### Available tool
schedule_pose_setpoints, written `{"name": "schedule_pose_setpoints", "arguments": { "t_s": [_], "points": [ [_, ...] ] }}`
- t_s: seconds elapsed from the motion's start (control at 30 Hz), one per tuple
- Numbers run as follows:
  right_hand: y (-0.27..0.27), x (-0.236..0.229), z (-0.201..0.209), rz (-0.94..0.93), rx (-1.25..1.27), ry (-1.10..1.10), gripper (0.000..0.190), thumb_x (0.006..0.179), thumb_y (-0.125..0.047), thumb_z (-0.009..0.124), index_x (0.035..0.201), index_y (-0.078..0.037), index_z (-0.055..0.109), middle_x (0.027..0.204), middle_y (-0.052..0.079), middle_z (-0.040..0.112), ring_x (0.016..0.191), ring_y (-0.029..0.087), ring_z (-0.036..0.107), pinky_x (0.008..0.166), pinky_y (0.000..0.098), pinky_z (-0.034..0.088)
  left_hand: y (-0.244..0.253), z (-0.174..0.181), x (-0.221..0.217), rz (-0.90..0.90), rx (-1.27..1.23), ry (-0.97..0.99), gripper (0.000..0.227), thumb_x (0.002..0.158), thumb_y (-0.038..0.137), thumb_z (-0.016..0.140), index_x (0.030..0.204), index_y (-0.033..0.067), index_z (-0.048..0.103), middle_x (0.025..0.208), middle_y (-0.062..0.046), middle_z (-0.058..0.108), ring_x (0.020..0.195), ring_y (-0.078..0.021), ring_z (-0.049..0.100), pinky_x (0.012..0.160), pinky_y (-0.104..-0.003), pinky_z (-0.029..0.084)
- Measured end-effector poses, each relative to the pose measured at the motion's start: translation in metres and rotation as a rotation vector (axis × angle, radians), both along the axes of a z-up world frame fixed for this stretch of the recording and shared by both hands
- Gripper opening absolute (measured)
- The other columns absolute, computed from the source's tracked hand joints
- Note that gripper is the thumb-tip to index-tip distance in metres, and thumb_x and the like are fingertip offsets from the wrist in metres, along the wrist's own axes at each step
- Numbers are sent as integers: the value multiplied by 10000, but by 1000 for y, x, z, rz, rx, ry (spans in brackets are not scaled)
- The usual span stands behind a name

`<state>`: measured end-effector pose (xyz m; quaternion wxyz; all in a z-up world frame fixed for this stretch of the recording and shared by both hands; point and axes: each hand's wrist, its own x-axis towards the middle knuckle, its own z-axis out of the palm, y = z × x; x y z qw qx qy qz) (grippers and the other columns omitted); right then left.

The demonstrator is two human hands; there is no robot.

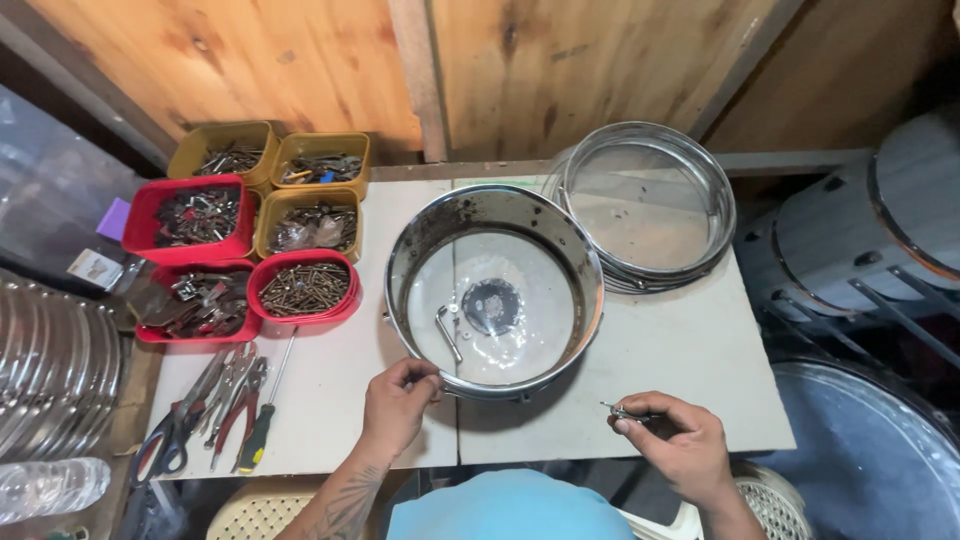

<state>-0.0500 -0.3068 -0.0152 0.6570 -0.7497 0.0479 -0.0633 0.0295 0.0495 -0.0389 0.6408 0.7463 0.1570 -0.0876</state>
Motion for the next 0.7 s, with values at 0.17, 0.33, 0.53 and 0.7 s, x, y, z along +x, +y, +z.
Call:
{"name": "schedule_pose_setpoints", "arguments": {
  "t_s": [0.17,0.33,0.53,0.7],
  "points": [
    [16,11,8,58,-3,-81,154,743,40,828,890,40,784,873,161,828,797,196,791,758,267,671,25,2,11,123,109,69,127,853,91,683,929,55,778,710,-95,770,658,-162,726,694,-269,568],
    [32,23,10,83,-24,-78,146,751,21,825,888,48,782,865,157,831,782,187,776,749,262,652,77,-22,28,203,234,91,191,824,157,646,949,114,784,724,-48,760,713,-143,715,748,-271,548],
    [64,41,21,82,-76,-51,164,730,12,838,883,58,798,868,152,849,790,184,795,764,251,658,142,-53,46,266,408,68,221,829,229,663,993,163,796,837,-8,802,849,-143,746,848,-297,552],
    [91,53,20,26,-111,8,155,720,31,840,865,73,803,900,177,845,837,203,790,797,265,645,193,-44,68,288,543,80,284,845,316,662,1054,176,793,1006,-36,809,975,-213,749,940,-348,528]
  ]
}}
